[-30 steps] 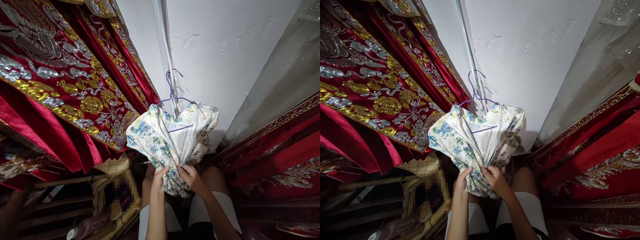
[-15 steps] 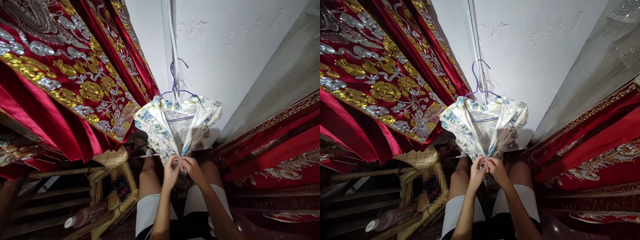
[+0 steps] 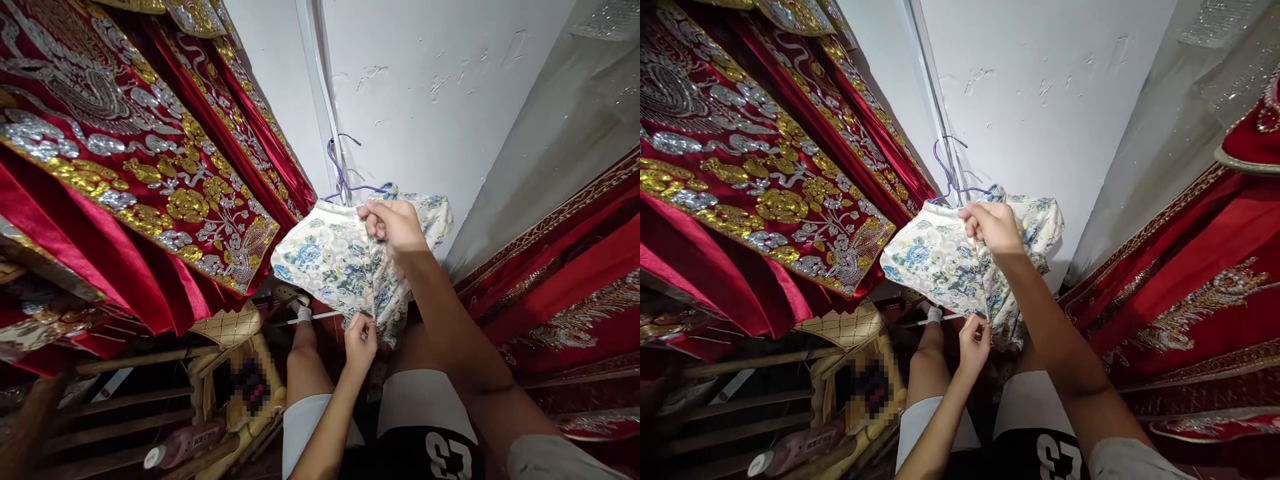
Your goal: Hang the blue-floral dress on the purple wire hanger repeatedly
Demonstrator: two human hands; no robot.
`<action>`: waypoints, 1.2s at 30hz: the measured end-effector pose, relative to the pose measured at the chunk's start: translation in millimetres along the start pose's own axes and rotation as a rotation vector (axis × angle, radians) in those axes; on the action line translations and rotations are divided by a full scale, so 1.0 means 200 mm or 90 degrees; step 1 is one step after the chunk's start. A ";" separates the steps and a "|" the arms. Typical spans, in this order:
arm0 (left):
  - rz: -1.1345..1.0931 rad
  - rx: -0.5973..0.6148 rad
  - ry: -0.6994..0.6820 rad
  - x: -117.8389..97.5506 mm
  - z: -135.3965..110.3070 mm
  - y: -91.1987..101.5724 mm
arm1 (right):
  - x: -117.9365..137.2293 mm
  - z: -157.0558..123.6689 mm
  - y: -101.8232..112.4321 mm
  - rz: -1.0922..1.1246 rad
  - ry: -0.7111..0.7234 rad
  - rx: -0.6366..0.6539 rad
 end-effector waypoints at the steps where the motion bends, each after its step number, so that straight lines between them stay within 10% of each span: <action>1: 0.017 0.022 -0.005 -0.03 0.03 0.00 | 0.02 0.02 -0.02 0.003 0.008 0.014; 5: 0.005 0.029 -0.058 -0.25 0.21 0.17 | -0.02 -0.06 -0.07 -0.016 -0.004 0.076; 9: -0.008 -0.115 -0.244 -0.71 0.39 0.44 | -0.04 -0.16 -0.08 -0.025 0.004 0.080; 13: 0.166 -0.097 -0.399 -1.10 0.51 0.45 | -0.01 -0.14 -0.12 -0.039 0.041 0.103; 17: 0.232 -0.138 -0.463 -1.24 0.51 0.48 | -0.16 -0.12 -0.05 -0.098 0.030 0.077; 21: 0.016 -0.376 -0.337 -1.06 0.55 0.86 | -0.41 -0.25 0.04 -0.130 -0.046 0.048; 25: -0.406 -0.389 -0.001 -0.51 0.68 1.11 | -0.47 -0.43 0.03 -0.084 -0.080 0.072; 30: -0.520 -0.276 0.267 -0.06 0.63 0.79 | -0.44 -0.63 0.01 0.001 -0.110 0.035; 36: -0.397 -0.121 0.214 -0.08 0.58 0.48 | -0.52 -0.88 0.27 0.006 -0.195 -0.030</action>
Point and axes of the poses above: each hand's wrist, its own z-axis towards the middle knuckle, its own y-axis out of the back of the hand, x = y × z, the point moved 8 cm from there along z, towards the middle knuckle, and after that the axes turned 10 degrees about y, right-handed, at the moved point
